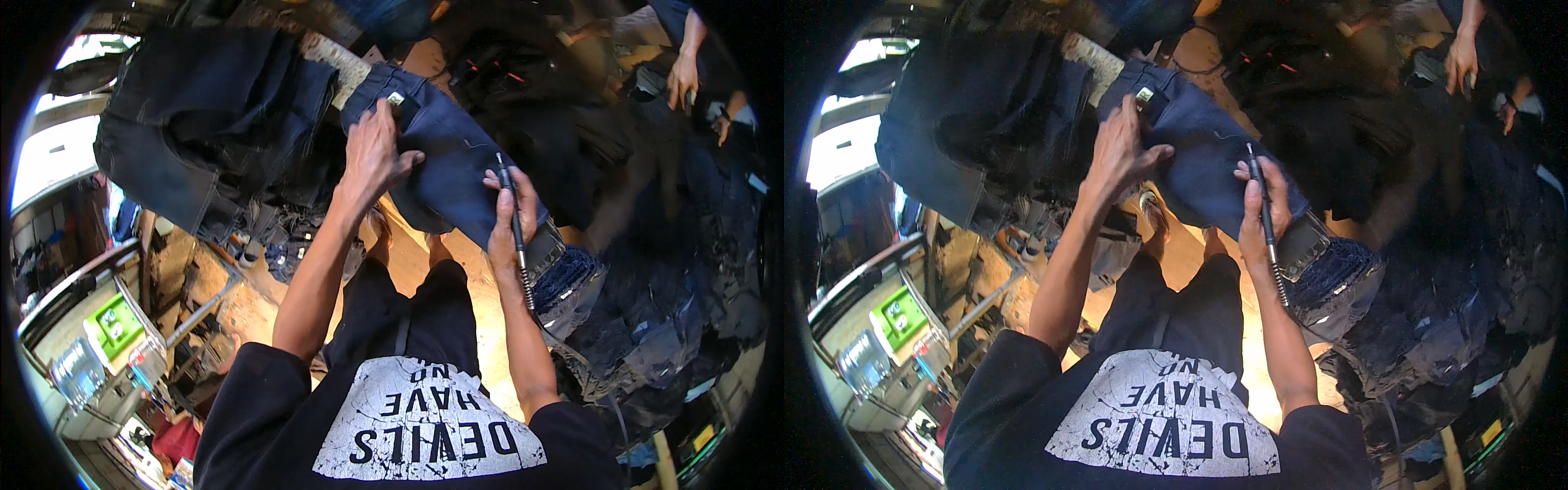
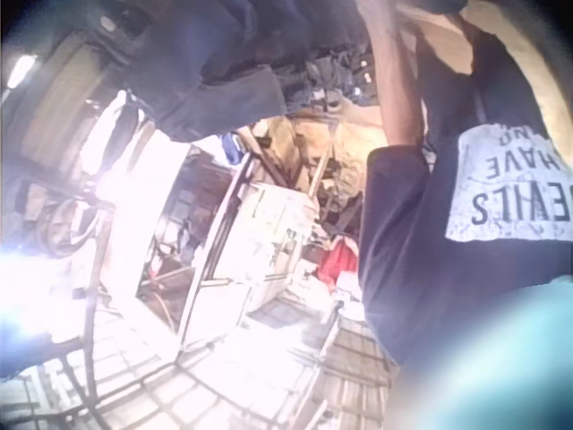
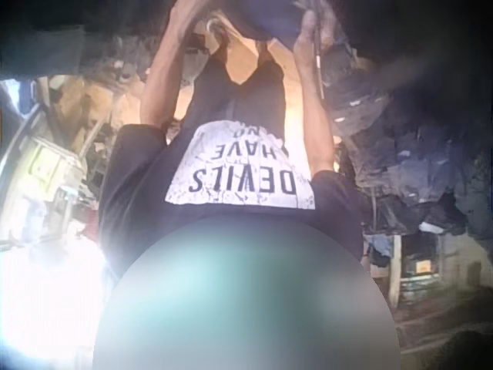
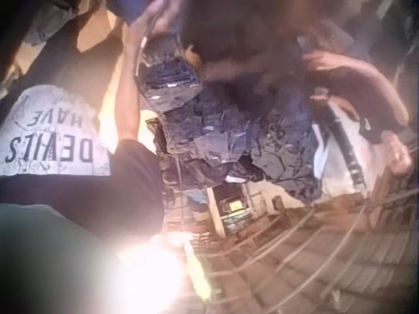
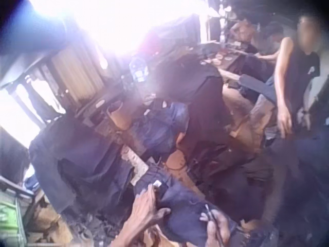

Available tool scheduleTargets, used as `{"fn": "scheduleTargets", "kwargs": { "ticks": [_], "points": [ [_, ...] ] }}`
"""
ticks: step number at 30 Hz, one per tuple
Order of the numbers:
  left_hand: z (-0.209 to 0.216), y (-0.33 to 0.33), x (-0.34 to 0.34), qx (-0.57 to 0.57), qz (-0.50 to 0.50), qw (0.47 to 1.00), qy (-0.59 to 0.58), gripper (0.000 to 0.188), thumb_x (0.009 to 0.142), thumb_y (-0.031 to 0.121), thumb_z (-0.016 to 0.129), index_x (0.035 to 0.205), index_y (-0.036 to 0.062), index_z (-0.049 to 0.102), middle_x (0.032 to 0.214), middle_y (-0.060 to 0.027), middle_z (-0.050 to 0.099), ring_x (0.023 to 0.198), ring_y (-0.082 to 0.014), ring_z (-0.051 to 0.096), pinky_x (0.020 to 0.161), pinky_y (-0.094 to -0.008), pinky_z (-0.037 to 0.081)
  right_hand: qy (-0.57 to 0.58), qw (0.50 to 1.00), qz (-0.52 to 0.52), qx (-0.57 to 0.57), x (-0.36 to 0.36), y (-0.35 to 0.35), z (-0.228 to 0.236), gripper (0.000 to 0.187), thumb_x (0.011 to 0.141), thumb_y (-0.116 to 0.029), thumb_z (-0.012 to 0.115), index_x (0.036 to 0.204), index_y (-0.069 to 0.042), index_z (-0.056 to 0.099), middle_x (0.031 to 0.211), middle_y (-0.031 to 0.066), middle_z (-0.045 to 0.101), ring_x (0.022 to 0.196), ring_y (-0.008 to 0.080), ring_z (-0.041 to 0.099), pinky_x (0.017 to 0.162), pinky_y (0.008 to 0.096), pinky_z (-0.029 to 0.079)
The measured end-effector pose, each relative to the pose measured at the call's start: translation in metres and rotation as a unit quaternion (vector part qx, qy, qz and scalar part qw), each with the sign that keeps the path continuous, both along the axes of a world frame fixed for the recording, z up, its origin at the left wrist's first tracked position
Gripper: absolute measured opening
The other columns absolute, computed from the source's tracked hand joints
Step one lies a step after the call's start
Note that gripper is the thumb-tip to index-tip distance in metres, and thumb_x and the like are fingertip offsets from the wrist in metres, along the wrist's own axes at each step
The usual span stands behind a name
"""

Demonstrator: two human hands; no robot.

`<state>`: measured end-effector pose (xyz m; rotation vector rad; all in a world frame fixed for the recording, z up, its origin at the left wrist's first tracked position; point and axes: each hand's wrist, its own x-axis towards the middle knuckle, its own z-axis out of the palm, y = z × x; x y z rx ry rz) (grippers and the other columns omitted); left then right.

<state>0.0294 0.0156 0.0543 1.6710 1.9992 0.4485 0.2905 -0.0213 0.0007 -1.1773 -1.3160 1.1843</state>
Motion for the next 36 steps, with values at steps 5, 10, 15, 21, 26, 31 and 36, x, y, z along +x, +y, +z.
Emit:
{"fn": "scheduleTargets", "kwargs": {
  "ticks": [5,10,15,21,26,31,36],
  "points": [
    [0.0,0.009,-0.022,-0.03,-0.036,0.998,0.033,0.06,0.074,0.032,0.096,0.12,0.0032,0.07,0.115,-0.015,0.072,0.108,-0.0368,0.068,0.095,-0.0479,0.053,-0.01,1.0,0.014,0.009,0.008,0.006,-0.005,0.031,0.11,-0.015,0.058,0.136,0.0,0.054,0.126,0.0243,0.074,0.114,0.0251,0.074,0.107,0.0392,0.054],
    [-0.017,-0.009,-0.043,0.016,0.03,0.987,-0.157,0.062,0.076,0.026,0.096,0.128,0.012,0.065,0.11,-0.0109,0.078,0.102,-0.0285,0.075,0.093,-0.043,0.059,-0.126,0.98,0.082,0.129,-0.02,0.02,0.024,0.037,0.103,-0.018,0.067,0.134,0.002,0.063,0.124,0.0241,0.075,0.113,0.0295,0.076,0.101,0.0404,0.059],
    [-0.033,-0.018,-0.049,0.073,0.014,0.982,-0.172,0.074,0.08,0.009,0.092,0.138,0.0112,0.048,0.106,-0.0101,0.079,0.099,-0.026,0.079,0.086,-0.0361,0.062,-0.131,0.936,0.153,0.288,-0.093,0.052,0.012,0.03,0.082,-0.003,0.075,0.11,0.006,0.076,0.109,0.0237,0.08,0.104,0.037,0.08,0.095,0.0424,0.064],
    [-0.045,-0.016,-0.06,0.065,0.011,0.967,-0.245,0.079,0.077,0.004,0.093,0.139,0.0095,0.045,0.101,-0.0114,0.08,0.09,-0.0224,0.077,0.078,-0.0323,0.06,-0.156,0.938,0.136,0.279,-0.106,0.053,-0.002,0.026,0.079,-0.002,0.072,0.103,0.007,0.077,0.101,0.0237,0.081,0.102,0.0366,0.081,0.095,0.0445,0.065],
    [-0.053,-0.017,-0.067,0.066,0.018,0.941,-0.331,0.084,0.075,0.002,0.096,0.14,0.0101,0.044,0.101,-0.0093,0.08,0.088,-0.0126,0.07,0.074,-0.0242,0.052,-0.138,0.934,0.183,0.274,-0.104,0.054,-0.005,0.029,0.086,-0.005,0.069,0.111,0.009,0.075,0.111,0.0279,0.079,0.108,0.039,0.079,0.098,0.043,0.063],
    [-0.05,-0.01,-0.068,-0.012,0.061,0.88,-0.472,0.082,0.08,-0.011,0.088,0.14,0.0084,0.035,0.101,-0.0105,0.074,0.089,-0.0141,0.069,0.078,-0.0271,0.056,-0.149,0.932,0.193,0.269,-0.104,0.055,-0.006,0.028,0.088,-0.007,0.069,0.111,0.009,0.075,0.11,0.0287,0.079,0.108,0.0395,0.079,0.099,0.0431,0.063],
    [-0.05,-0.008,-0.063,-0.043,0.107,0.822,-0.557,0.082,0.08,-0.016,0.085,0.138,0.0085,0.032,0.096,-0.0087,0.068,0.087,-0.0104,0.064,0.078,-0.0249,0.053,-0.156,0.93,0.198,0.266,-0.101,0.055,-0.008,0.028,0.091,-0.009,0.069,0.112,0.007,0.076,0.11,0.028,0.079,0.108,0.0384,0.08,0.099,0.0425,0.062]
  ]
}}
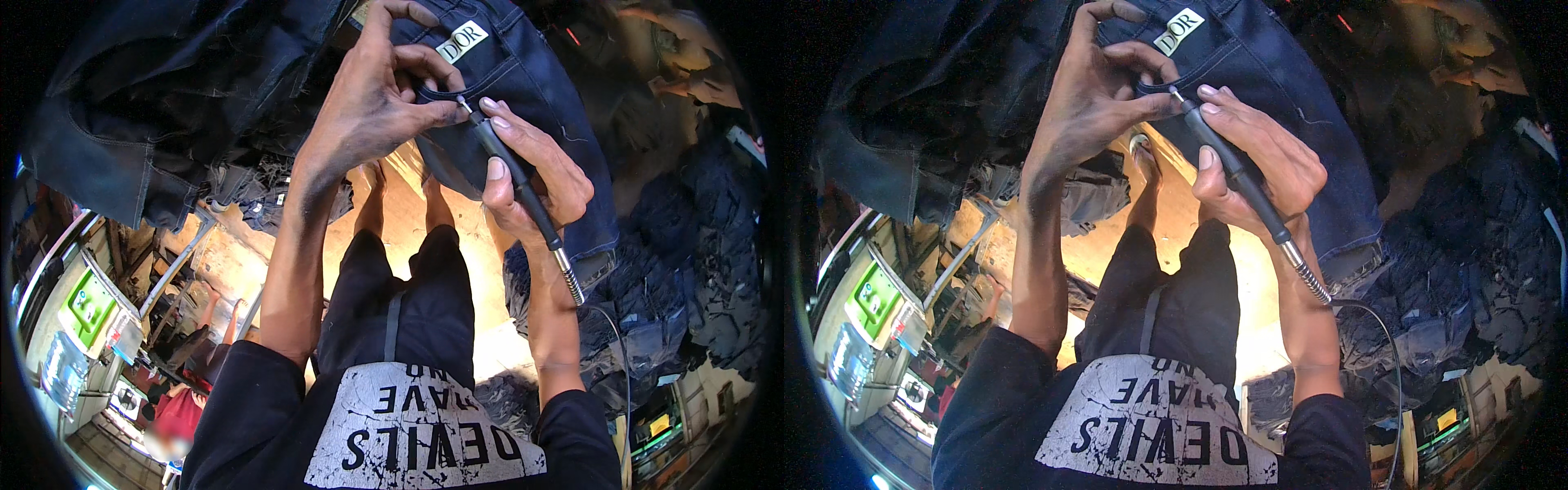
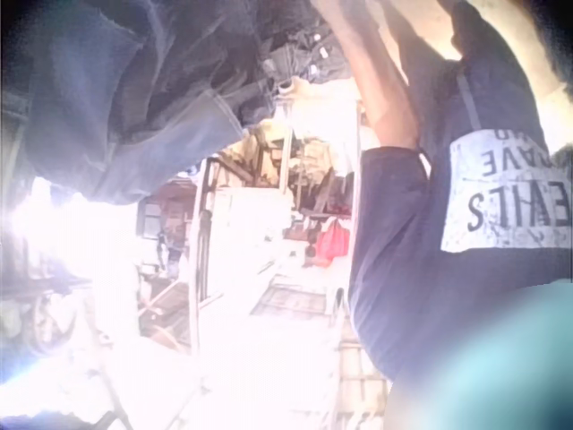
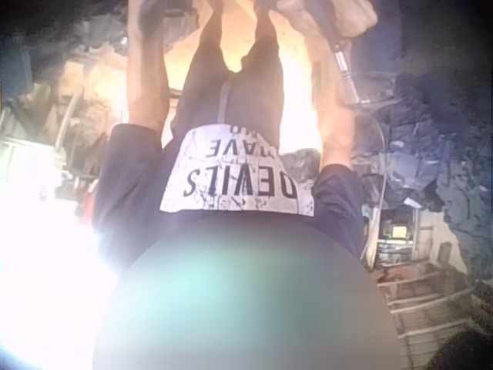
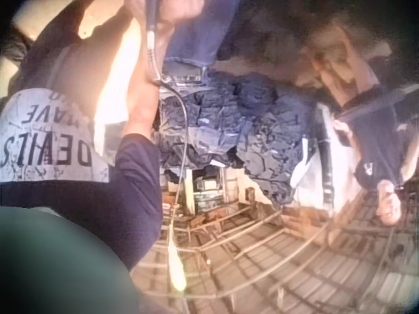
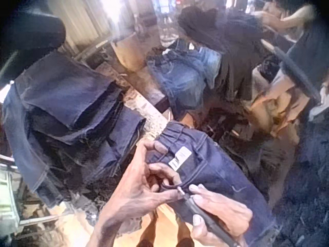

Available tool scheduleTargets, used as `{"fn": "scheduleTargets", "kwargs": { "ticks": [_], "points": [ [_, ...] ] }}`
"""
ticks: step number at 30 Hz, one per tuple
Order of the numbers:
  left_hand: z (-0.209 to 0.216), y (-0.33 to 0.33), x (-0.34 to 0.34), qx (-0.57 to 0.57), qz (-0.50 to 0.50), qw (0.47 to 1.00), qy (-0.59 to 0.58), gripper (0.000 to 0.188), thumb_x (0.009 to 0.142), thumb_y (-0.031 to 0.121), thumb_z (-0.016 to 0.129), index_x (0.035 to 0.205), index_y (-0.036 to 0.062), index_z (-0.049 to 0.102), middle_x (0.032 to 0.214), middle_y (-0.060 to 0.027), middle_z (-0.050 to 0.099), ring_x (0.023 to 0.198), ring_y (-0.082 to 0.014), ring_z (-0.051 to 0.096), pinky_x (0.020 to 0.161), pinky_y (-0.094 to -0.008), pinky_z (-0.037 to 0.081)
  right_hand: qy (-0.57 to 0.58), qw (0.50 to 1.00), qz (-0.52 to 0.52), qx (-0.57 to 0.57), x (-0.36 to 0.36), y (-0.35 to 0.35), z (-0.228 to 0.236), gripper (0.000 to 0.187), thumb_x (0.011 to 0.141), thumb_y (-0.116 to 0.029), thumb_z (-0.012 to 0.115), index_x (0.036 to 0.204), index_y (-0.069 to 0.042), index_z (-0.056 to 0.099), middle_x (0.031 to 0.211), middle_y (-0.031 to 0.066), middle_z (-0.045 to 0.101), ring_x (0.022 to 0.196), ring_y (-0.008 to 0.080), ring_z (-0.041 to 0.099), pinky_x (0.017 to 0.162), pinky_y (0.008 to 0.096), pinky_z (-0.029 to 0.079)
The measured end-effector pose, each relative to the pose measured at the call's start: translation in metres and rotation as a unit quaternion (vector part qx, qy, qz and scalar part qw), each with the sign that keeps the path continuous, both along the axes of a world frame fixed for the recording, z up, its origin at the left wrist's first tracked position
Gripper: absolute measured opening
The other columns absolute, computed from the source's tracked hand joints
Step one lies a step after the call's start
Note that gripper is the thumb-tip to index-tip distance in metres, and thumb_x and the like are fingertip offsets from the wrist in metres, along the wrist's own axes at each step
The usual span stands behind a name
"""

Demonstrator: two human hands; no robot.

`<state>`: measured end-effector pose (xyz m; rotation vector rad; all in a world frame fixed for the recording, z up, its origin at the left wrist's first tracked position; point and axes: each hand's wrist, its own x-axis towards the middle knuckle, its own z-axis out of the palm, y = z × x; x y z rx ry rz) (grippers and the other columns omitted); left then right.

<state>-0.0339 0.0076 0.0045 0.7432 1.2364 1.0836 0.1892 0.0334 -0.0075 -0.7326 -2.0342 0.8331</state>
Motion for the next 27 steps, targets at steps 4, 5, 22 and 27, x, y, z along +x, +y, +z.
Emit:
{"fn": "scheduleTargets", "kwargs": {
  "ticks": [4,5,22,27],
  "points": [
    [-0.007,-0.001,0.002,0.04,0.017,0.999,-0.028,0.082,0.081,-0.015,0.085,0.138,0.0096,0.032,0.096,-0.0084,0.07,0.088,-0.0103,0.065,0.079,-0.0254,0.052,0.006,1.0,-0.006,-0.001,-0.001,0.0,-0.001,0.029,0.092,-0.011,0.07,0.114,0.006,0.076,0.11,0.0279,0.079,0.108,0.0376,0.079,0.099,0.0421,0.062],
    [-0.009,-0.001,0.002,0.049,0.02,0.998,-0.033,0.082,0.081,-0.015,0.086,0.138,0.0098,0.031,0.095,-0.0082,0.07,0.088,-0.0102,0.065,0.08,-0.0252,0.052,0.007,1.0,-0.006,-0.002,-0.001,0.0,-0.001,0.029,0.093,-0.011,0.07,0.114,0.006,0.076,0.111,0.0279,0.079,0.109,0.0374,0.079,0.099,0.042,0.062],
    [0.009,-0.004,0.01,-0.027,0.052,0.997,-0.049,0.084,0.083,-0.02,0.08,0.141,0.0106,0.028,0.103,-0.0152,0.073,0.097,-0.0167,0.071,0.09,-0.0309,0.06,-0.003,1.0,-0.011,-0.029,0.009,-0.002,0.0,0.029,0.093,-0.008,0.069,0.118,0.005,0.075,0.118,0.0268,0.078,0.111,0.0349,0.079,0.1,0.0404,0.062],
    [-0.003,-0.002,0.009,0.011,0.037,0.999,-0.038,0.083,0.084,-0.02,0.08,0.141,0.0105,0.028,0.105,-0.0167,0.073,0.1,-0.0184,0.073,0.091,-0.0319,0.062,-0.002,0.999,-0.025,-0.028,0.009,-0.002,-0.002,0.029,0.093,-0.009,0.071,0.117,0.005,0.075,0.116,0.0263,0.079,0.109,0.0339,0.079,0.099,0.0392,0.062]
  ]
}}
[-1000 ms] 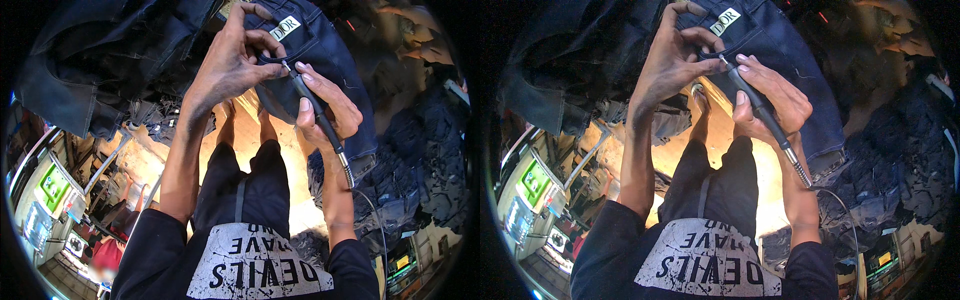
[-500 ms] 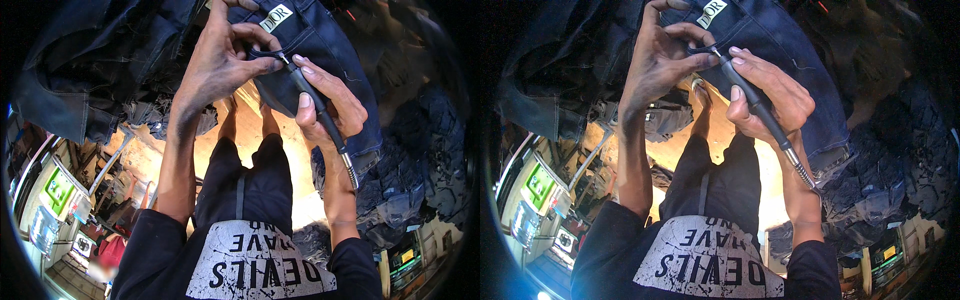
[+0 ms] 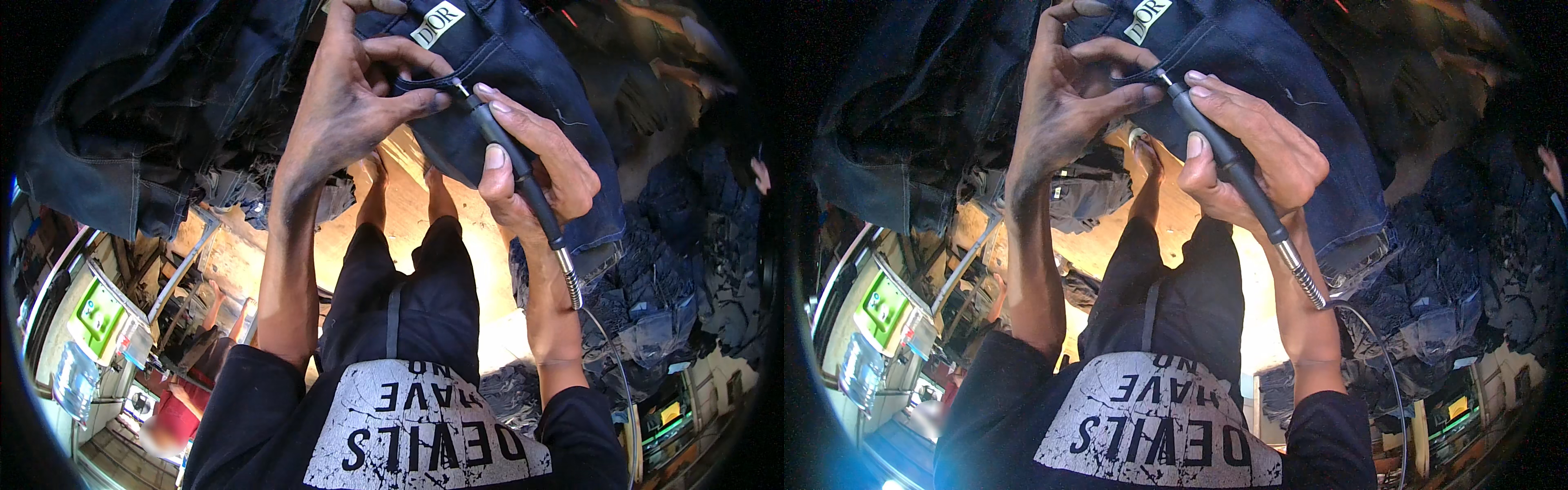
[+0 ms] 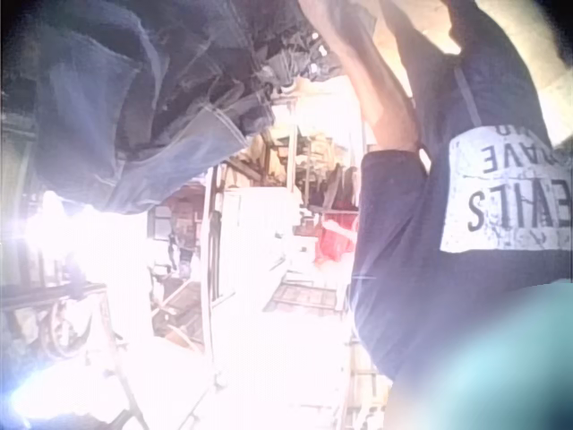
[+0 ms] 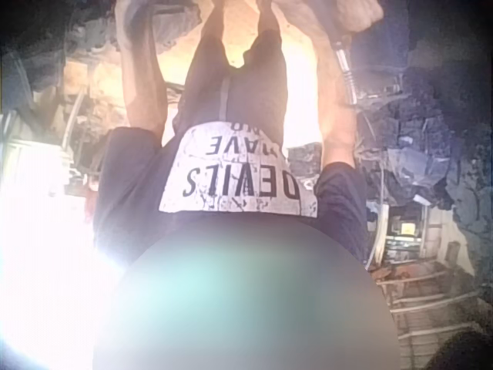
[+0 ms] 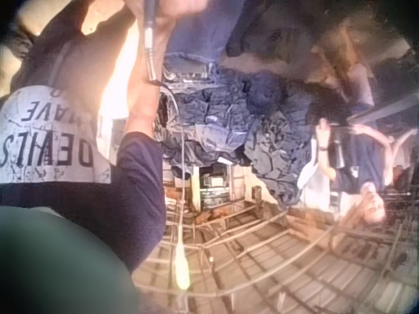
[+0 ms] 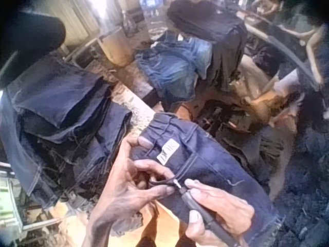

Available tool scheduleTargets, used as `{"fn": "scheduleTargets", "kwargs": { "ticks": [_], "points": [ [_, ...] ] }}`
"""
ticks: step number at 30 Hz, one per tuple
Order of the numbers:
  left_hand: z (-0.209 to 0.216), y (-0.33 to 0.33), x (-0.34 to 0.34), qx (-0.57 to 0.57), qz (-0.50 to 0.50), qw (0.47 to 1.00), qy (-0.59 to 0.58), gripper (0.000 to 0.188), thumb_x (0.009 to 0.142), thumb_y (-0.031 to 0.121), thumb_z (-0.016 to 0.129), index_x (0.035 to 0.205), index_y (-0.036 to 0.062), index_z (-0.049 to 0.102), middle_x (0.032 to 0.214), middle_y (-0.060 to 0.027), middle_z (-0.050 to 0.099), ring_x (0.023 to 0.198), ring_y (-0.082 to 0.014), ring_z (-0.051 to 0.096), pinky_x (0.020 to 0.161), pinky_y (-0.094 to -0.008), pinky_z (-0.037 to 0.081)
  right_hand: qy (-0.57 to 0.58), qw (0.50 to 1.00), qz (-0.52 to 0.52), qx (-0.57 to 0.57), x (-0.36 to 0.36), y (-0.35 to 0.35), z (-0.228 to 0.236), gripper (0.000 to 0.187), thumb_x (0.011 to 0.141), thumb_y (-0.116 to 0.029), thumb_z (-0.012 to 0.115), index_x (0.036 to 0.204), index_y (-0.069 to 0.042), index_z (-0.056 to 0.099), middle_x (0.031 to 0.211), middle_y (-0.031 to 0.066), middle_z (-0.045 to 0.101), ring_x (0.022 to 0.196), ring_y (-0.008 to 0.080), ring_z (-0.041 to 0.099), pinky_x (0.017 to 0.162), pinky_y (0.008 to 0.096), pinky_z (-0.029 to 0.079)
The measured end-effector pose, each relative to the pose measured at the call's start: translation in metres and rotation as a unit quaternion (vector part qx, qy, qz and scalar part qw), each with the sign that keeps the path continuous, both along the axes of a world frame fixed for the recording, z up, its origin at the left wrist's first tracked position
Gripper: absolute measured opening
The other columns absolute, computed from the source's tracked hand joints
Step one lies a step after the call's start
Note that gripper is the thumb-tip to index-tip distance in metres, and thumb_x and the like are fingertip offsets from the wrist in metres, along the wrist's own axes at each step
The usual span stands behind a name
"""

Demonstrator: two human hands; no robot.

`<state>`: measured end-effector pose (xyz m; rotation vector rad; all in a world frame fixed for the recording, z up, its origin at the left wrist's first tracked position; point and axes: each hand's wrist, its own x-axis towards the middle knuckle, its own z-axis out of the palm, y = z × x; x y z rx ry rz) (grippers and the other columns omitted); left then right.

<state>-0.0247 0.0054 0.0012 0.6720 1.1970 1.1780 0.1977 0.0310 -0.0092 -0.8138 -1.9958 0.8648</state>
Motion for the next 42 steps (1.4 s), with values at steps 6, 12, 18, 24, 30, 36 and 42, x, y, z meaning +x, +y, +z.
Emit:
{"fn": "scheduleTargets", "kwargs": {
  "ticks": [6,12,18,24,30,36,42],
  "points": [
    [0.001,-0.001,0.001,-0.005,0.004,1.0,-0.001,0.083,0.084,-0.02,0.08,0.141,0.0101,0.029,0.106,-0.0184,0.074,0.103,-0.0194,0.073,0.093,-0.0326,0.062,0.032,0.999,-0.028,0.02,-0.004,0.004,-0.002,0.034,0.074,0.0,0.073,0.107,0.006,0.079,0.104,0.0233,0.081,0.101,0.0329,0.082,0.09,0.0384,0.066],
    [0.017,0.0,0.005,-0.023,0.012,0.999,0.019,0.081,0.084,-0.02,0.079,0.141,0.0091,0.029,0.11,-0.0213,0.076,0.102,-0.0188,0.074,0.091,-0.0328,0.062,0.026,0.999,-0.033,0.014,-0.004,0.004,0.001,0.032,0.076,0.0,0.073,0.107,0.006,0.078,0.105,0.0233,0.081,0.1,0.0325,0.082,0.089,0.0379,0.066],
    [0.009,-0.001,0.001,-0.025,-0.008,0.998,0.054,0.08,0.085,-0.019,0.079,0.141,0.0092,0.029,0.113,-0.0237,0.077,0.097,-0.0174,0.075,0.085,-0.0303,0.062,0.009,1.0,-0.023,0.003,-0.001,0.002,0.001,0.029,0.092,-0.006,0.07,0.118,0.006,0.073,0.115,0.0256,0.079,0.104,0.0316,0.08,0.092,0.0364,0.063],
    [-0.003,-0.003,0.0,-0.007,-0.009,1.0,0.024,0.08,0.085,-0.019,0.079,0.14,0.0103,0.03,0.114,-0.0237,0.077,0.097,-0.0177,0.075,0.083,-0.0292,0.061,-0.001,0.999,-0.042,-0.026,0.001,0.001,0.001,0.029,0.095,-0.012,0.072,0.119,0.005,0.073,0.115,0.0241,0.079,0.103,0.0293,0.08,0.09,0.035,0.063],
    [-0.009,-0.008,-0.004,0.081,-0.035,0.987,0.131,0.081,0.084,-0.01,0.085,0.146,0.0073,0.035,0.119,-0.0212,0.078,0.111,-0.0253,0.077,0.099,-0.0374,0.065,-0.01,0.998,-0.059,-0.026,0.0,-0.001,0.003,0.031,0.095,-0.013,0.072,0.12,0.004,0.074,0.114,0.023,0.08,0.101,0.0288,0.08,0.089,0.0345,0.064],
    [-0.015,-0.008,-0.006,0.107,-0.056,0.982,0.145,0.079,0.087,-0.01,0.081,0.147,0.0075,0.033,0.125,-0.0235,0.076,0.115,-0.0297,0.077,0.104,-0.0424,0.064,-0.015,0.997,-0.078,-0.025,-0.001,-0.001,0.002,0.031,0.095,-0.013,0.072,0.121,0.004,0.074,0.112,0.0225,0.08,0.1,0.0286,0.08,0.089,0.0345,0.064],
    [-0.008,-0.01,-0.004,0.095,-0.068,0.978,0.174,0.076,0.088,-0.01,0.08,0.146,0.009,0.035,0.128,-0.0225,0.076,0.117,-0.0307,0.076,0.105,-0.0429,0.064,-0.015,0.995,-0.095,-0.009,-0.002,-0.002,0.002,0.032,0.094,-0.014,0.072,0.121,0.004,0.074,0.109,0.0212,0.08,0.097,0.0275,0.081,0.087,0.0342,0.065]
  ]
}}
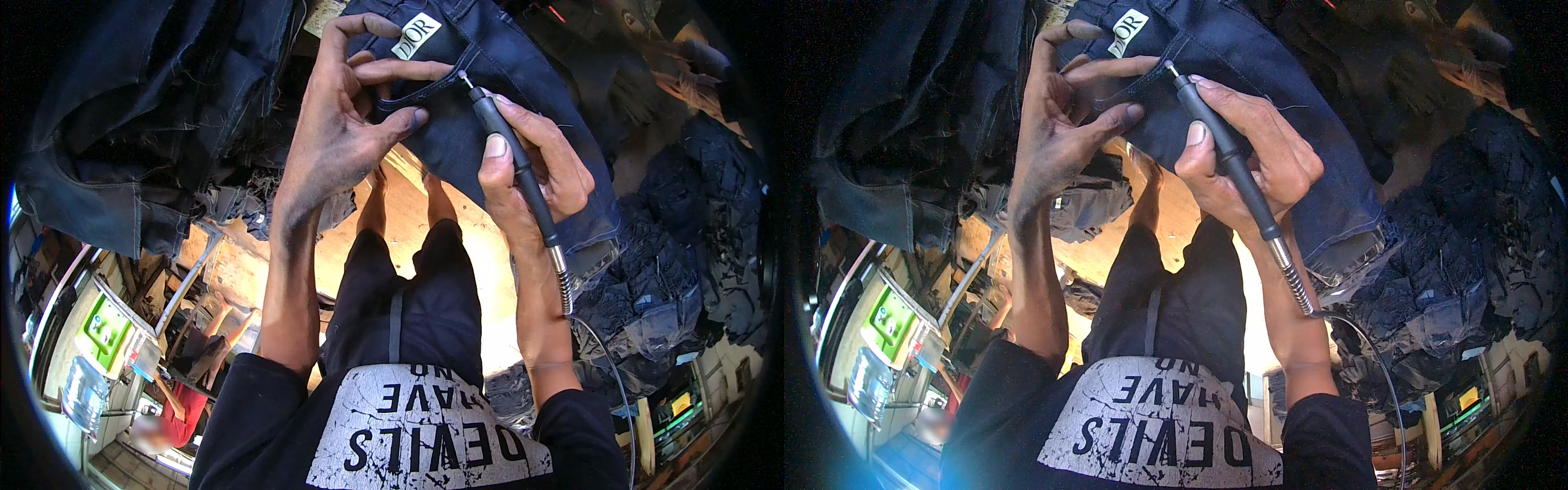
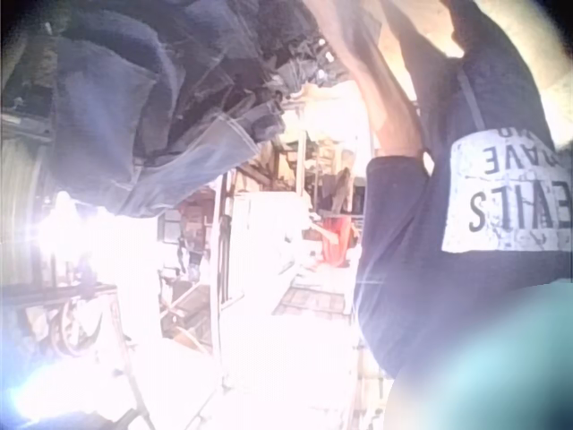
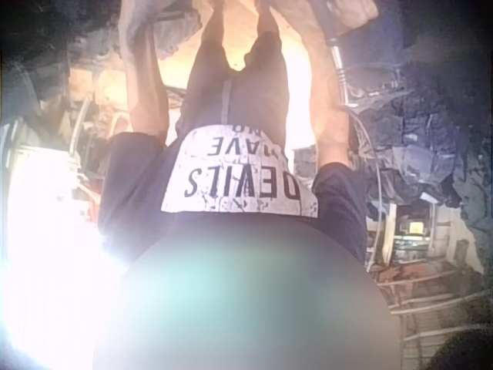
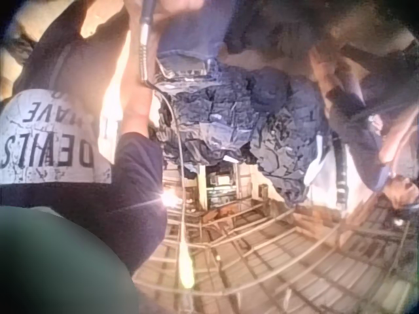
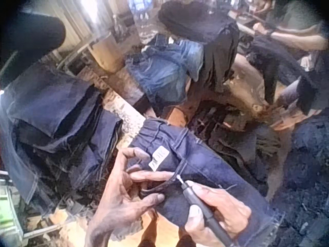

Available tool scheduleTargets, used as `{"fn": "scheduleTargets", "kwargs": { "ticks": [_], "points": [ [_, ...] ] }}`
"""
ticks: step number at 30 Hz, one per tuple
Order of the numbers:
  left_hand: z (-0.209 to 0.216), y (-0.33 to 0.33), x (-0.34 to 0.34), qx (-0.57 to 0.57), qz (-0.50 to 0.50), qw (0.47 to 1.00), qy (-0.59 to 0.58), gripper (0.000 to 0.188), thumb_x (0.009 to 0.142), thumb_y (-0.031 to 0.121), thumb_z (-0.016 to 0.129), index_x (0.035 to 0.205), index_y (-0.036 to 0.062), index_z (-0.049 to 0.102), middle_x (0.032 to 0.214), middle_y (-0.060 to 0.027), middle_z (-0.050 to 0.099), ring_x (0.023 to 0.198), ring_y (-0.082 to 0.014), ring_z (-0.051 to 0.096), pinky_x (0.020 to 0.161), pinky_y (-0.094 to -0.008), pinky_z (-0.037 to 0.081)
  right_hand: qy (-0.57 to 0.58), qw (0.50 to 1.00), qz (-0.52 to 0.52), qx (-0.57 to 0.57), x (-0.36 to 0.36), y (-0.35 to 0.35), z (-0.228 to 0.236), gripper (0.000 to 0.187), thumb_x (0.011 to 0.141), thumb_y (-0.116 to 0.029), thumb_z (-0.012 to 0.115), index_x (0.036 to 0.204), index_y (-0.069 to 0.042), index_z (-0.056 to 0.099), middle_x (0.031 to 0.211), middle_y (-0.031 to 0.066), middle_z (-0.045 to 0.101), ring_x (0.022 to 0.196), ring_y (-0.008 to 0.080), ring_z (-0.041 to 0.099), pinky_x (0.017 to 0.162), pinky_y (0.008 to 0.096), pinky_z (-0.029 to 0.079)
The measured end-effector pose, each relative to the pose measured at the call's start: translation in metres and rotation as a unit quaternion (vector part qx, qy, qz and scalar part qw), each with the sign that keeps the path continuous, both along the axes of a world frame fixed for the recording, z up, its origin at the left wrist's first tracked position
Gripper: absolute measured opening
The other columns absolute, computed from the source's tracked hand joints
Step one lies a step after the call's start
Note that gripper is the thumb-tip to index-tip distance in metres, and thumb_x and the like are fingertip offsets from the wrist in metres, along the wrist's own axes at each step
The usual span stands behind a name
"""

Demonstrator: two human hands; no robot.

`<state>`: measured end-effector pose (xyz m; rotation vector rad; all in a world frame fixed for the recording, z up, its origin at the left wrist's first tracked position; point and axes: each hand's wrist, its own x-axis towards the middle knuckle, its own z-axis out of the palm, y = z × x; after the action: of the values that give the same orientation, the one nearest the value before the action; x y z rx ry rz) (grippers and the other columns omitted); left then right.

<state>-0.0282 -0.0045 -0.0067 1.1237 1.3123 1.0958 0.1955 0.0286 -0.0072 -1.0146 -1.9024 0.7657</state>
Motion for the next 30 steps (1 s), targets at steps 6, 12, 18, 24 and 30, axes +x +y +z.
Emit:
{"fn": "scheduleTargets", "kwargs": {
  "ticks": [6,12,18,24,30],
  "points": [
    [0.0022,-0.001,0.0064,-0.015,0.039,0.998,-0.043,0.072,0.083,-0.015,0.077,0.141,0.008,0.042,0.122,-0.013,0.081,0.085,-0.0115,0.061,0.08,-0.0238,0.054,0.016,0.999,-0.026,-0.014,-0.0016,-0.0002,0.0012,0.033,0.093,-0.016,0.073,0.119,0.004,0.076,0.108,0.0203,0.081,0.094,0.0263,0.081,0.086,0.033,0.065],
    [0.0028,-0.0037,0.0091,-0.025,0.05,0.998,-0.029,0.069,0.082,-0.014,0.076,0.139,0.0103,0.046,0.124,-0.0074,0.081,0.08,-0.01,0.057,0.074,-0.0231,0.05,0.003,0.998,-0.045,-0.043,-0.0022,-0.0032,0.0038,0.033,0.095,-0.018,0.072,0.119,0.004,0.076,0.109,0.0199,0.081,0.095,0.0262,0.081,0.087,0.0329,0.064],
    [0.0021,-0.0026,0.0078,-0.019,0.037,0.999,0.003,0.067,0.082,-0.013,0.076,0.139,0.0111,0.047,0.125,-0.0042,0.081,0.078,-0.0098,0.056,0.074,-0.023,0.049,0.001,0.997,-0.052,-0.064,-0.0023,-0.0029,0.0042,0.034,0.098,-0.02,0.072,0.121,0.005,0.074,0.11,0.0217,0.081,0.1,0.028,0.081,0.091,0.0349,0.064],
    [0.0093,-0.0008,0.0058,-0.013,-0.027,0.999,0.041,0.071,0.089,-0.012,0.075,0.144,0.0087,0.035,0.139,-0.0182,0.072,0.128,-0.0261,0.069,0.114,-0.0423,0.058,0.025,0.994,-0.052,-0.092,-0.0035,-0.0034,0.0027,0.035,0.101,-0.02,0.071,0.124,0.006,0.072,0.11,0.0242,0.08,0.103,0.0301,0.08,0.091,0.0346,0.063],
    [0.0022,-0.0029,0.0064,-0.005,0.019,0.999,0.043,0.066,0.084,-0.01,0.077,0.139,0.0108,0.047,0.129,-0.0068,0.08,0.101,-0.0171,0.076,0.081,-0.0298,0.06,0.037,0.994,-0.067,-0.079,-0.0045,-0.0026,-0.0032,0.034,0.102,-0.018,0.069,0.124,0.007,0.072,0.111,0.024,0.08,0.104,0.0295,0.08,0.09,0.0333,0.063]
  ]
}}
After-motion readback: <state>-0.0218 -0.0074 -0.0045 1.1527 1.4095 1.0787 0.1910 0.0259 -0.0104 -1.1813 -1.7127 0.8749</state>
